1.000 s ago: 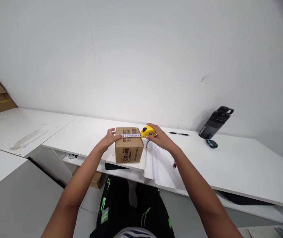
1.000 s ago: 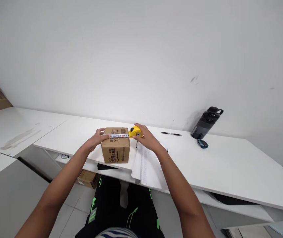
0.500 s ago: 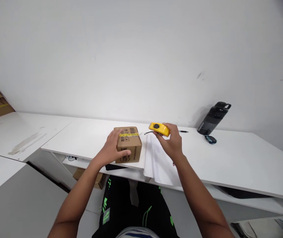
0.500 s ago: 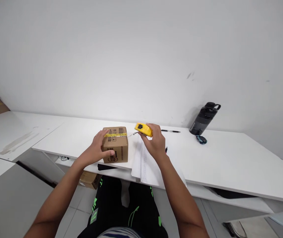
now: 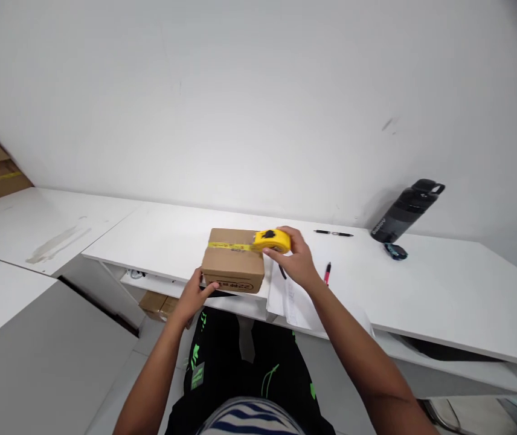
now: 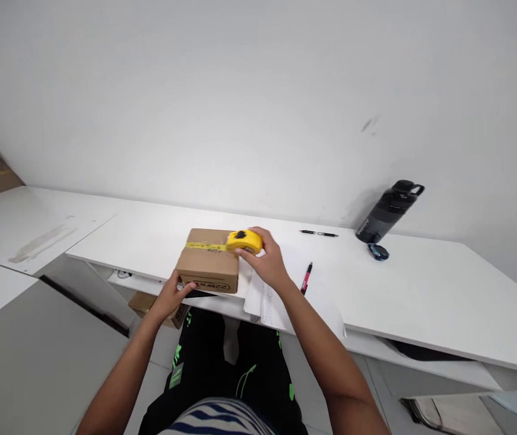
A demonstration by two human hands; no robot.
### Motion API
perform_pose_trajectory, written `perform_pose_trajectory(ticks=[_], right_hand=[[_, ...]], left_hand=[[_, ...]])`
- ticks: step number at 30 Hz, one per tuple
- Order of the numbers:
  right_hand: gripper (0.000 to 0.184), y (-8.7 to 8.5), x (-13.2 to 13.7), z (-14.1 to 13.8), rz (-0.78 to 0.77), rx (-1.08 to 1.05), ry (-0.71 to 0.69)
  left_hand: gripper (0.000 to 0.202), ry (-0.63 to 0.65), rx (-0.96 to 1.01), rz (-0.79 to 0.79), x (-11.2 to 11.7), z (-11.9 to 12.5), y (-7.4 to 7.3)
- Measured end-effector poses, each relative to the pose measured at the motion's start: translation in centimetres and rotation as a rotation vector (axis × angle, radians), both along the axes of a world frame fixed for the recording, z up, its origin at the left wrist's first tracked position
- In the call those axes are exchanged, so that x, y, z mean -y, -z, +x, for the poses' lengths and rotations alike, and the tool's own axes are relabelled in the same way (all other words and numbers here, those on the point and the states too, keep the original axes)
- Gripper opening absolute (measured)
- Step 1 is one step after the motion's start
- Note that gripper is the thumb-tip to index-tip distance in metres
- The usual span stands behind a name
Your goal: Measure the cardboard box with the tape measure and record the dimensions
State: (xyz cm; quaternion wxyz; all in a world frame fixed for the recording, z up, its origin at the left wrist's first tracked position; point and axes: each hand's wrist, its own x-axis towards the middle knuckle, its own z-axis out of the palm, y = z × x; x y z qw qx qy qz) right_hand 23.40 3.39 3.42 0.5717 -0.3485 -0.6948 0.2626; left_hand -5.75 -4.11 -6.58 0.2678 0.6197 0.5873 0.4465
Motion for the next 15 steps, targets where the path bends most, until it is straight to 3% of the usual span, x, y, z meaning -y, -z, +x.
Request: perform_pose_trajectory(ticks=[4, 7, 11, 15], right_hand=[[0.047, -3.3, -1.3, -4.4, 0.101, 0.481, -0.131], [0.049, -4.6, -2.4, -7.5, 0.145, 0.699, -0.165], [0.051, -4.7, -3.4, -9.8, 0.150, 0.806, -0.213], [0.050, -5.1, -3.5, -9.8, 0.168, 0.873, -0.240]], left_hand=[[0.078, -0.023, 0.165, 0.117, -1.1, 2.7, -3.6], [0.072, -0.111, 0.287, 0.048, -1.9, 4.6, -6.1], [0.076, -0.201, 0.354, 0.043, -2.2, 6.6, -6.3], [0.070, -0.216, 0.386, 0.106, -2.0, 7.7, -5.8]])
